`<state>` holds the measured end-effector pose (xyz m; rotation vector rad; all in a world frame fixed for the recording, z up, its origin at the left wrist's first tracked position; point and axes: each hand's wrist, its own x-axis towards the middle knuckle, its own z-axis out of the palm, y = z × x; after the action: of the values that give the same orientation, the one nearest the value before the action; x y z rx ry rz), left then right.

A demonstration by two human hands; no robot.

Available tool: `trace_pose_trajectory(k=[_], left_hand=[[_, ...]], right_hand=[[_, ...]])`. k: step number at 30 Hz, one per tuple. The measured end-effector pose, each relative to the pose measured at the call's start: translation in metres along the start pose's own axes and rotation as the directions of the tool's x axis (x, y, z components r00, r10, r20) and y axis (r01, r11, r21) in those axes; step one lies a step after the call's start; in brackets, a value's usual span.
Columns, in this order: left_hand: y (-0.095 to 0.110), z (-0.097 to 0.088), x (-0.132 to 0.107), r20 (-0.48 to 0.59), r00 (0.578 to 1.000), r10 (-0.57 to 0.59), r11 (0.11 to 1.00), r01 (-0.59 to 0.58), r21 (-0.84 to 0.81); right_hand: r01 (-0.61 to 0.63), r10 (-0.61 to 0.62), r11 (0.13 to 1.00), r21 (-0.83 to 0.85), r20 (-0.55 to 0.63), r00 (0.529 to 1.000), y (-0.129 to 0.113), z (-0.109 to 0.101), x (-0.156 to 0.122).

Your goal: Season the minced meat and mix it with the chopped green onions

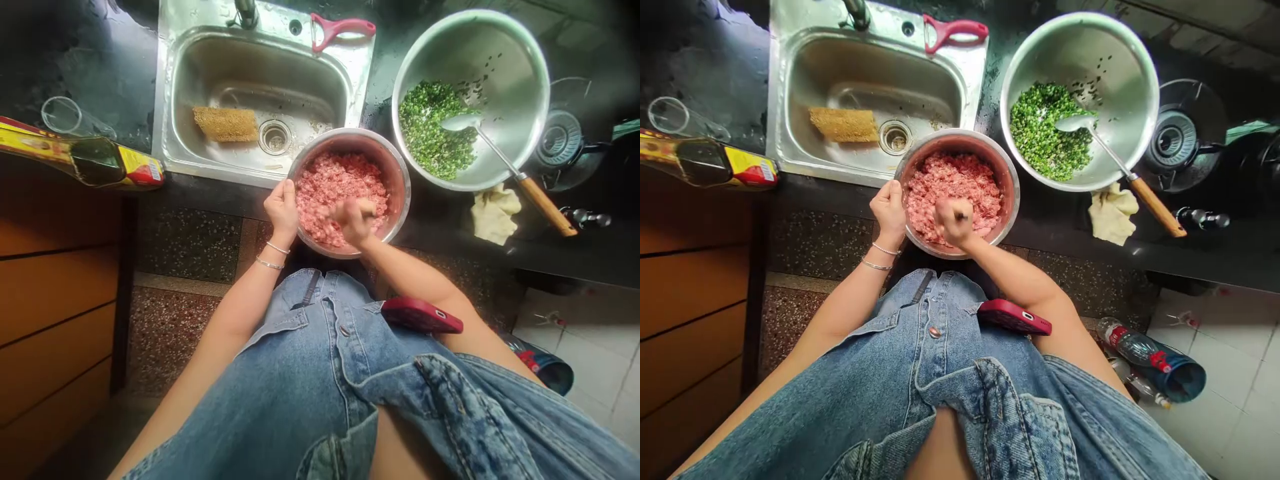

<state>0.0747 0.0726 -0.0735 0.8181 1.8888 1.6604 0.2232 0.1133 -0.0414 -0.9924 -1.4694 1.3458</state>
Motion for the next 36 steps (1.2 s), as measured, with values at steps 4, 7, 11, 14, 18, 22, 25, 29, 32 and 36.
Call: trace_pose_trajectory(k=[4, 7, 11, 14, 18, 22, 25, 29, 32, 36], left_hand=[[0.000, 0.000, 0.003, -0.016, 1.000, -0.014, 1.000, 0.014, -0.010], [-0.001, 0.002, 0.001, -0.026, 1.000, -0.015, 1.000, 0.015, -0.027], [-0.003, 0.004, 0.001, -0.014, 1.000, 0.003, 1.000, -0.003, -0.007], [-0.002, 0.002, 0.003, -0.004, 1.000, 0.017, 1.000, -0.017, 0.008], [-0.002, 0.001, 0.004, 0.005, 1.000, 0.011, 1.000, -0.011, -0.013], [-0.003, 0.002, 0.003, 0.023, 1.000, 0.001, 1.000, 0.000, -0.026], [-0.004, 0.001, 0.006, 0.056, 0.998, 0.005, 1.000, -0.003, -0.028], [-0.005, -0.002, 0.015, 0.140, 0.990, 0.027, 0.999, -0.024, -0.027], [-0.007, -0.005, 0.020, 0.182, 0.982, 0.051, 0.999, -0.049, -0.017], [-0.009, -0.010, 0.024, 0.217, 0.974, 0.066, 0.996, -0.077, 0.044]], right_hand=[[0.162, -0.149, 0.986, 0.040, -0.215, 0.965, -0.002, -0.020, 0.061], [0.190, -0.177, 0.982, 0.013, -0.305, 0.936, -0.019, -0.063, 0.041], [0.058, -0.065, 0.997, -0.044, -0.163, 0.984, -0.022, -0.035, -0.017], [0.062, -0.057, 0.997, 0.049, -0.089, 0.994, -0.010, 0.017, 0.003], [0.163, -0.151, 0.986, 0.029, -0.257, 0.955, -0.008, -0.006, 0.063], [0.182, -0.131, 0.980, 0.076, -0.437, 0.890, -0.030, -0.066, 0.031], [0.072, 0.004, 0.983, 0.166, -0.418, 0.908, -0.035, -0.051, -0.018], [-0.020, 0.070, 0.993, 0.120, -0.427, 0.901, -0.025, -0.011, -0.034], [-0.030, -0.085, 0.978, -0.205, -0.528, 0.845, -0.017, -0.032, -0.035], [-0.299, -0.006, 0.901, -0.313, -0.699, 0.715, -0.005, -0.074, -0.065]])
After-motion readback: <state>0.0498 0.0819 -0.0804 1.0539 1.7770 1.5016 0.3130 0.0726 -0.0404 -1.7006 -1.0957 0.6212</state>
